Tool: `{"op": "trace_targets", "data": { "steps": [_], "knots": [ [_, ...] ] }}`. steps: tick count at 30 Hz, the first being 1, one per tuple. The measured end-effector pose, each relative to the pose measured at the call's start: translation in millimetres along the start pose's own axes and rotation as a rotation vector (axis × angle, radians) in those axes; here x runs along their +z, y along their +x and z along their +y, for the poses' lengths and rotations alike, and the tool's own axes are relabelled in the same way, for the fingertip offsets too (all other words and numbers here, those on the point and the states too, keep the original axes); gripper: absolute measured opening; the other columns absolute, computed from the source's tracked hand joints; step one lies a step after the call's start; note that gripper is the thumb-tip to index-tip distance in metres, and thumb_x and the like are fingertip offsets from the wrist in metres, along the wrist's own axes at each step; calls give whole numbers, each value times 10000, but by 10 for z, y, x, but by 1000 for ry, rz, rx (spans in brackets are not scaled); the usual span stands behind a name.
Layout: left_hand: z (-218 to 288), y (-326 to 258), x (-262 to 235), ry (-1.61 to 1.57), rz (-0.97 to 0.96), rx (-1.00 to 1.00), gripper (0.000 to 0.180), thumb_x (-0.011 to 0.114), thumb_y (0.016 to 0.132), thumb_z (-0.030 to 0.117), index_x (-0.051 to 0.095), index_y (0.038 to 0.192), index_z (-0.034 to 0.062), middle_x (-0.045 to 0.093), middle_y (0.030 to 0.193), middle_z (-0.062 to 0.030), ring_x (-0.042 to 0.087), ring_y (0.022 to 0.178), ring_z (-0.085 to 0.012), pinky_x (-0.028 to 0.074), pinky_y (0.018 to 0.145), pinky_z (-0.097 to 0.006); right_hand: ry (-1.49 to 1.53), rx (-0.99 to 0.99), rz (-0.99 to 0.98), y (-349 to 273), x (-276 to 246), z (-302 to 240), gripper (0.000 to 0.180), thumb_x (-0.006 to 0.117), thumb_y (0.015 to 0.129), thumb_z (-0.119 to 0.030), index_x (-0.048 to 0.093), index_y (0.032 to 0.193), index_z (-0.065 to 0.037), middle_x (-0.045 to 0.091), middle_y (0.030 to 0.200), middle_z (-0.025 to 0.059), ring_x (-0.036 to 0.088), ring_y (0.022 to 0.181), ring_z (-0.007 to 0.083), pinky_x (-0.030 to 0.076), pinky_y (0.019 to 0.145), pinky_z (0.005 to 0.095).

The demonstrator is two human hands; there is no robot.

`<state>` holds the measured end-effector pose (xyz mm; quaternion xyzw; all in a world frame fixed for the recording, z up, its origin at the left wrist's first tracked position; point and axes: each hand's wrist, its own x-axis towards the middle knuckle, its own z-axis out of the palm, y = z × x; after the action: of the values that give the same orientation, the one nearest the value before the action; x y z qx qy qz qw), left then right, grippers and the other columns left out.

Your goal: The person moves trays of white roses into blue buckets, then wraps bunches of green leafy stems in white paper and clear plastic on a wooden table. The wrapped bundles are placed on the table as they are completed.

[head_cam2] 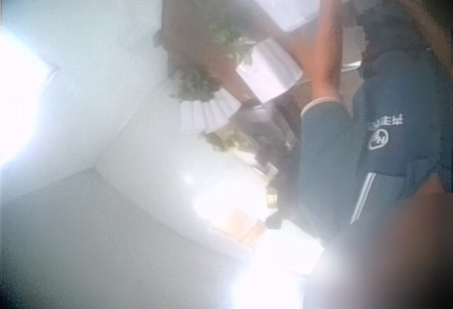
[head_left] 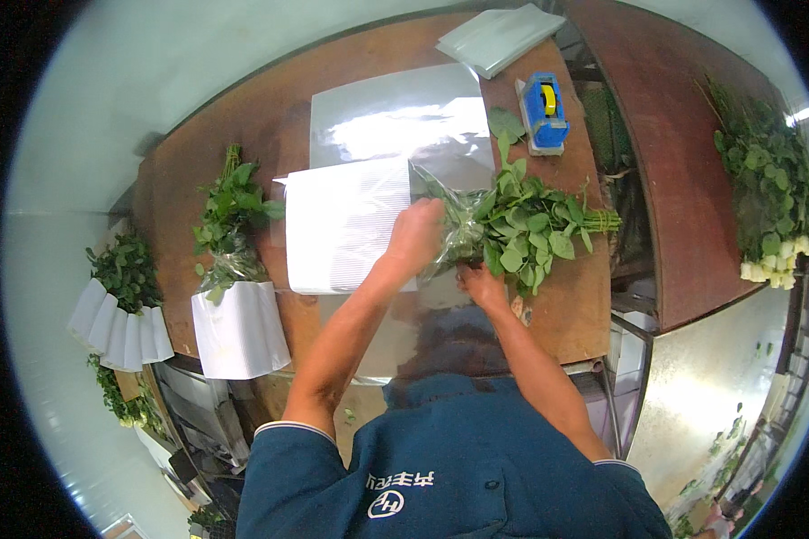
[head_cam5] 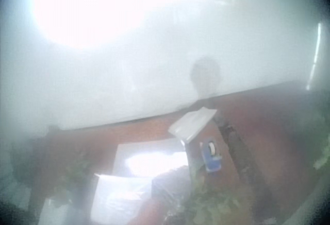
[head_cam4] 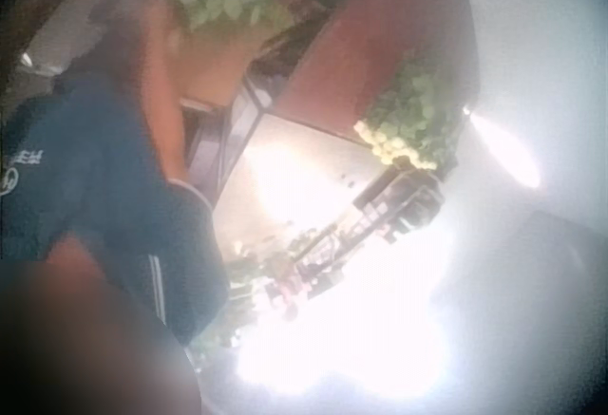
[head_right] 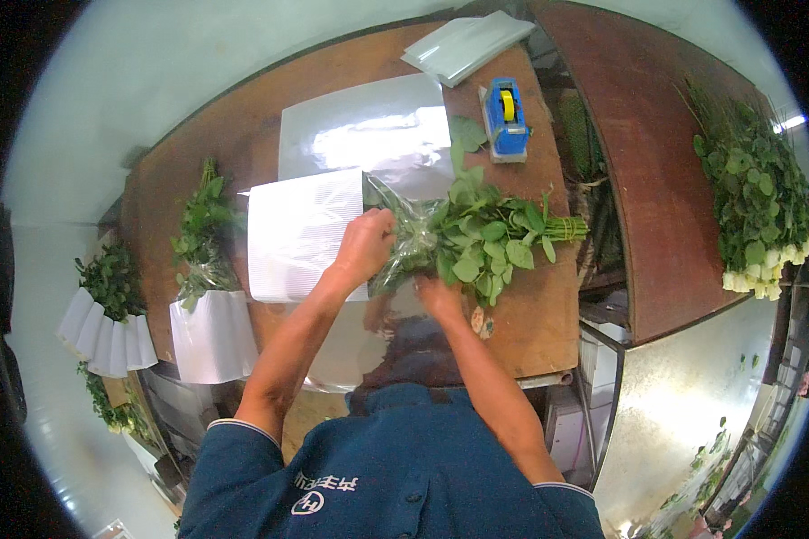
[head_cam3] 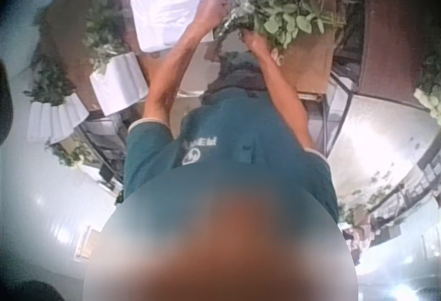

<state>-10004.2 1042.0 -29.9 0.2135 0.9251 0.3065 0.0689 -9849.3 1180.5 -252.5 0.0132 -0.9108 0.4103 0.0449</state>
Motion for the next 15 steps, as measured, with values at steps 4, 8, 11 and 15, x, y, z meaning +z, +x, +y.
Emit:
{"op": "trace_targets", "data": {
  "steps": [4, 8, 11, 15],
  "knots": [
    [105, 107, -57, -14, -90, 60, 123, 691, 803, 27, 671, 924, 17, 668, 912, -200, 657, 823, -424, 527, 742, -491, 307, 360, -239, 64, -47, -44, 306, 638, 920, -317, 670, 1189, -173, 694, 1049, 75, 601, 1001, 273, 454, 840, 516],
    [256, 63, -182, -51, 152, 15, 146, 713, 834, 69, 680, 972, 34, 666, 955, -199, 656, 842, -430, 529, 742, -493, 378, 529, -276, 14, 36, 29, 418, 653, 882, -394, 702, 1266, -238, 717, 1153, 66, 602, 1182, 317, 433, 981, 620],
    [337, -104, -224, -12, 136, -43, 196, 746, 844, 106, 679, 1012, 31, 665, 959, -199, 658, 865, -430, 530, 750, -497, 412, 463, -246, -17, 115, 83, 391, 676, 874, -363, 717, 1231, -209, 722, 1142, 86, 621, 1144, 334, 453, 959, 609],
    [404, -344, -110, 103, -38, 13, 190, 744, 844, 100, 647, 977, 6, 650, 937, -211, 641, 865, -441, 517, 754, -527, 452, 491, -171, 18, 134, 61, 277, 670, 923, -288, 694, 1140, -117, 694, 1036, 110, 614, 953, 305, 476, 810, 491]
  ]
}}
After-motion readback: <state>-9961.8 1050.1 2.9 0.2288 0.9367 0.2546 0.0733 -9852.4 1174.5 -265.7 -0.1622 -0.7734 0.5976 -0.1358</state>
